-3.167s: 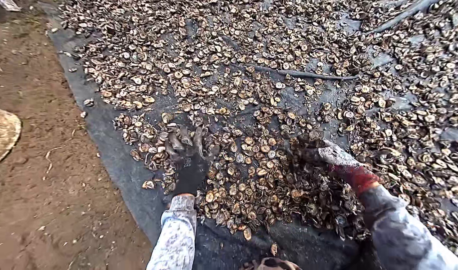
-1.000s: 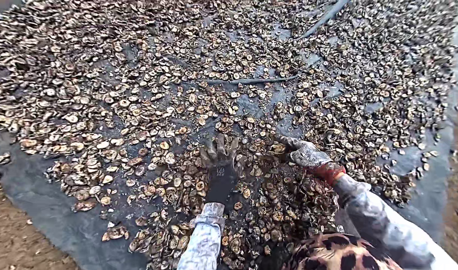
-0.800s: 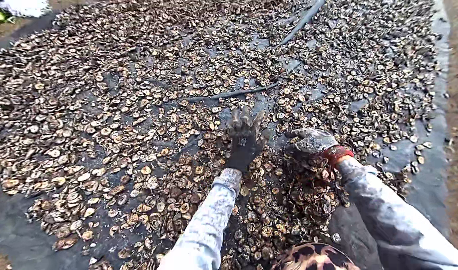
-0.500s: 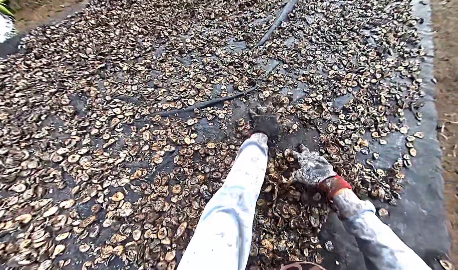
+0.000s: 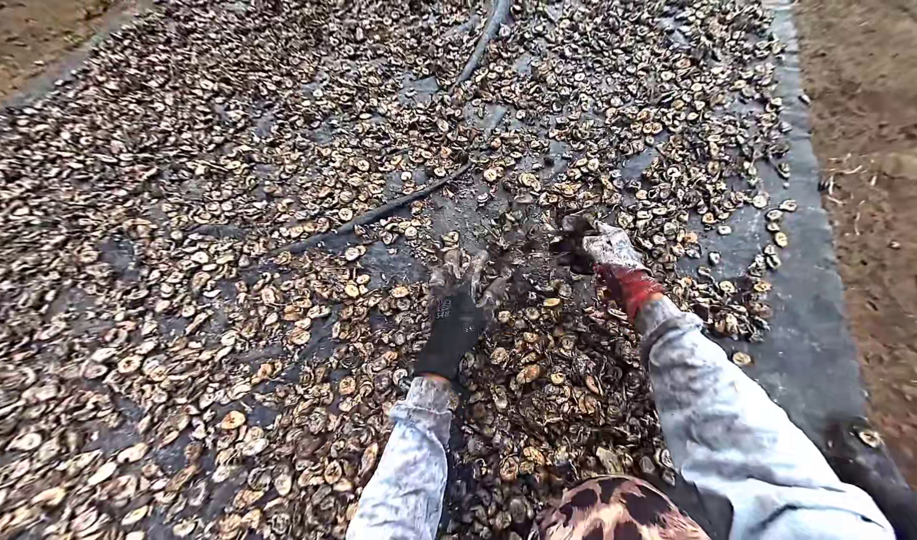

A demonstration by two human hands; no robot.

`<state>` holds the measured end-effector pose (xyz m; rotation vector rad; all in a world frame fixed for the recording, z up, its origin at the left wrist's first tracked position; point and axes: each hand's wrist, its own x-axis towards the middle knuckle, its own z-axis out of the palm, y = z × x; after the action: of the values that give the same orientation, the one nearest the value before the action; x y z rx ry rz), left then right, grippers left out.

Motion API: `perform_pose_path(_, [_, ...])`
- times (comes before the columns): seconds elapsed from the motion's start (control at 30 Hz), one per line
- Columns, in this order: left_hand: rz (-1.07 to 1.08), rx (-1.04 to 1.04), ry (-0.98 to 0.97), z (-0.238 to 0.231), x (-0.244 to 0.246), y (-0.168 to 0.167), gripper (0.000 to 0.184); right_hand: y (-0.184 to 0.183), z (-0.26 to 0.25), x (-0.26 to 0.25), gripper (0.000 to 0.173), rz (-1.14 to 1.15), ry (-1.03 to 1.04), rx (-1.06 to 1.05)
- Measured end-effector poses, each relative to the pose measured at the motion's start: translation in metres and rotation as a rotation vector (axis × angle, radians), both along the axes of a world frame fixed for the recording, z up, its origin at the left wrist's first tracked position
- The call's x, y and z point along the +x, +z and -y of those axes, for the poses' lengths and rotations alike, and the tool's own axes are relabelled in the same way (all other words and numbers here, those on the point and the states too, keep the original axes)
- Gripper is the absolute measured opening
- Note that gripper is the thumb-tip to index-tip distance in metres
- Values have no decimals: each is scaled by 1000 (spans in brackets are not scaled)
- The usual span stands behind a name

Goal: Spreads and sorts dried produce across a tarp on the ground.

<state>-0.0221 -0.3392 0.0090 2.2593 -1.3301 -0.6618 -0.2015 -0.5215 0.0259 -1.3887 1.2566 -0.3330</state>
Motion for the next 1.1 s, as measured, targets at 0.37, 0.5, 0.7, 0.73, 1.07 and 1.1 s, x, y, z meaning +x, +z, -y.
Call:
perform_pose_path(0.37, [140,215,-476,68,-58,-35,87,-50,-32,-96,58,-795,489,-662])
perform_pose_path(0.5, [28,363,-607,4,-79,1,64,-35,-52,-131,40,-706,387,-503])
perform_pose_path(0.7, [131,35,-344,43,-60,-4,64,-11,-3,-129,73,-757,287,-376])
perform_pose_path(0.73, [179,61,-342,68,-58,-3,72,-24,-7,-130,90,-793,337,-359])
perform_pose_path(1.07, [108,382,-565,140,-125,-25,69,6,-53,-201,42,-577,225,-52])
perform_pose_path(1.1, [127,388,-552,109,-128,-14,68,-3,-43,-212,41,-509,131,-121])
